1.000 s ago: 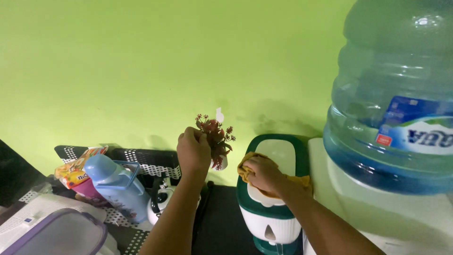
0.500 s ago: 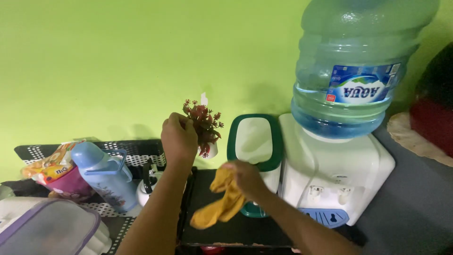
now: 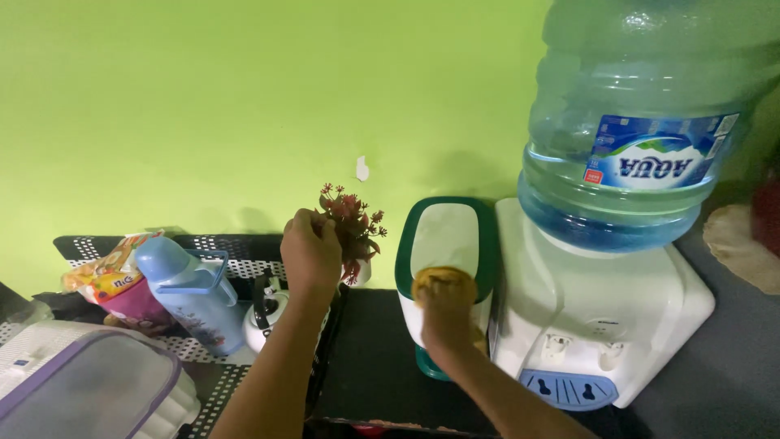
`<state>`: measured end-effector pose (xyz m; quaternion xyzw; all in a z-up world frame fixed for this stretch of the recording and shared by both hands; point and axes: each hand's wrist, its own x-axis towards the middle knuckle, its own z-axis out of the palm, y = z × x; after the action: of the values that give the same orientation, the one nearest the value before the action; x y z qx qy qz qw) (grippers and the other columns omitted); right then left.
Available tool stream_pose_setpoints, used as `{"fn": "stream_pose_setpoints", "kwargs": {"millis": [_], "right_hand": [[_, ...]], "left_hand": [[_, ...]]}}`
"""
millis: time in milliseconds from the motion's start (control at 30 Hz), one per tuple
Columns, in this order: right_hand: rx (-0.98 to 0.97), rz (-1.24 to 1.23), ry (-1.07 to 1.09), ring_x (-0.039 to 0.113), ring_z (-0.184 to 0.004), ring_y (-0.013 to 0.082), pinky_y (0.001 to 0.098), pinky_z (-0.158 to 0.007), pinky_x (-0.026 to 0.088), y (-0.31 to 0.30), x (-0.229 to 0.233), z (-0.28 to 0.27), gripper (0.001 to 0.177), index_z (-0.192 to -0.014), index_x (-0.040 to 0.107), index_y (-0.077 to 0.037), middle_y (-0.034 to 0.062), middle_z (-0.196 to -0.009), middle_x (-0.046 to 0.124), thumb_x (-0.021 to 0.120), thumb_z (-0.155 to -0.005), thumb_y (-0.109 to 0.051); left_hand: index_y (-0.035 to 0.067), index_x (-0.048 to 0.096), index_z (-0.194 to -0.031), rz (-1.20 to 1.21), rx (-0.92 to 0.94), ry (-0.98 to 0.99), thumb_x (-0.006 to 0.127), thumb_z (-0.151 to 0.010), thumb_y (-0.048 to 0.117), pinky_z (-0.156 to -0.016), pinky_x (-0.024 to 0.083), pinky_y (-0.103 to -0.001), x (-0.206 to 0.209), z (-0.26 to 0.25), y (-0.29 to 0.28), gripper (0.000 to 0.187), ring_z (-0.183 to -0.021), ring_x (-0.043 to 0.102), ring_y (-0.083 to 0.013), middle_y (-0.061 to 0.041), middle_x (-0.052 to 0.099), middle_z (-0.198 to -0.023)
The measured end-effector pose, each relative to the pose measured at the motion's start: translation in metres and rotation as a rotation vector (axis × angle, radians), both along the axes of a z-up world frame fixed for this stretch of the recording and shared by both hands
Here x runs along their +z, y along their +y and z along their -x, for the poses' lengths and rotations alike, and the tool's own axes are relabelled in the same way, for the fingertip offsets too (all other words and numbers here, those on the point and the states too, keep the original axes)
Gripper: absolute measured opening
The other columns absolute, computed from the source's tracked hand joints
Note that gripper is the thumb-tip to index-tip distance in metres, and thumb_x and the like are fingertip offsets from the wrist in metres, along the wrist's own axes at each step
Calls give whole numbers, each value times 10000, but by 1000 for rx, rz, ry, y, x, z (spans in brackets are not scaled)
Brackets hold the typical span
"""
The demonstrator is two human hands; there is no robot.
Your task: Wiping down a dining table, water dispenser, and various kitchen items using a cleaning cloth
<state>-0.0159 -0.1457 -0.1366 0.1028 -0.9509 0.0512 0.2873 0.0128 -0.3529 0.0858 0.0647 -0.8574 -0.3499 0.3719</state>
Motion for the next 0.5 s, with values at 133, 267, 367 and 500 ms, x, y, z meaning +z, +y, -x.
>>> {"fn": "stream_pose_setpoints", "kwargs": {"millis": [133,267,367,500], "right_hand": [[244,439,-656,572,-1313,339,638,-1042,446,-51,39,-14,443,-1314,635,-434,-23,-1398,623,597,-911,-255],[426,937,-682,766,-912,189,310,-776,605,-37,83,-36,321,-1020,811,-329,-69,-939,788,683,-729,-290],[239,1111,-473,755,-875,242,358,-771,586,22,88,9,315,-975,835,-316,2,-877,779,666,-718,-250],[96,1330,-250,706,-1076,347,435,-950,546,105,162,15,451,-1221,756,-175,163,-1122,757,579,-809,-135]], "left_hand": [[96,609,-989,-17,-23,-63,656,-969,169,-814,569,-494,17,12,45,89,-940,705,-390,-133,626,-942],[117,592,-948,-75,-56,-78,659,-965,143,-767,578,-375,17,45,84,74,-892,696,-271,-65,605,-915],[80,582,-932,-56,-74,-18,687,-929,129,-782,565,-477,-4,76,107,116,-902,683,-378,-133,598,-902],[73,571,-910,-67,-76,19,703,-893,118,-811,572,-509,-39,102,142,141,-924,686,-427,-163,612,-912]]}}
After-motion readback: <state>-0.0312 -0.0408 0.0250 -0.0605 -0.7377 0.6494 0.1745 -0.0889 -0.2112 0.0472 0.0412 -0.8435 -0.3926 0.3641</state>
